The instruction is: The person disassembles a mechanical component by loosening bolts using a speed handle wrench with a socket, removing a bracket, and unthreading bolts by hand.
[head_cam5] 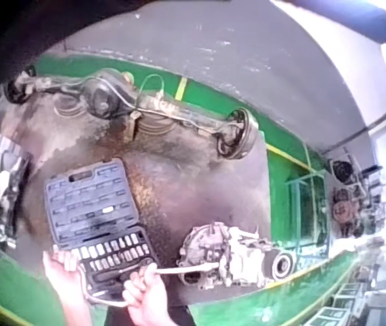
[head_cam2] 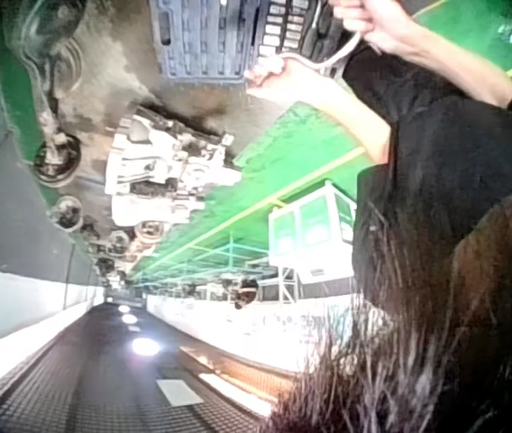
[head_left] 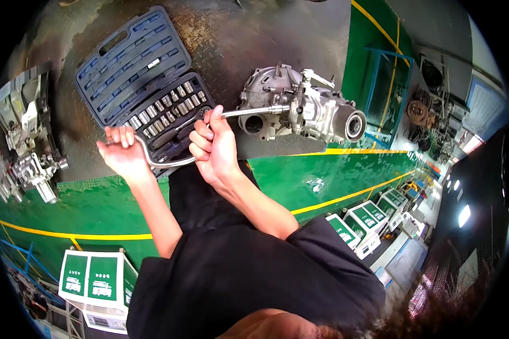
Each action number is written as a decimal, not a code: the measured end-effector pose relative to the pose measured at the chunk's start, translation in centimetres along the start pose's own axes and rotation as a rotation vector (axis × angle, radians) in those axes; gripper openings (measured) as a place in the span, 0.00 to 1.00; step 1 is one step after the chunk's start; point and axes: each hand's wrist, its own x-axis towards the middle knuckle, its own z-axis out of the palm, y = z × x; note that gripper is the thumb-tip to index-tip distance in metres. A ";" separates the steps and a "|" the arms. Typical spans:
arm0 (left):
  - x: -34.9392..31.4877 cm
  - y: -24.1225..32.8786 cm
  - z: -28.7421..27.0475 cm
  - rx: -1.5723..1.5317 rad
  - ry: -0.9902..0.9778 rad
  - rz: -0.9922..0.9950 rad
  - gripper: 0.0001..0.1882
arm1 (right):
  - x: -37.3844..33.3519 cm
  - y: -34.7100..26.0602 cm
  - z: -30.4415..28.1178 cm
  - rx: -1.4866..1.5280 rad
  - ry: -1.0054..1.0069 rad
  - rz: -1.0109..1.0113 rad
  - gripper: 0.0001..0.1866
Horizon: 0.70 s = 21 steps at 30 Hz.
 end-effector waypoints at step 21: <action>3.9 -2.6 4.2 -0.259 -0.335 -0.141 0.21 | 9.0 -2.0 -1.1 -0.462 -0.106 -0.531 0.25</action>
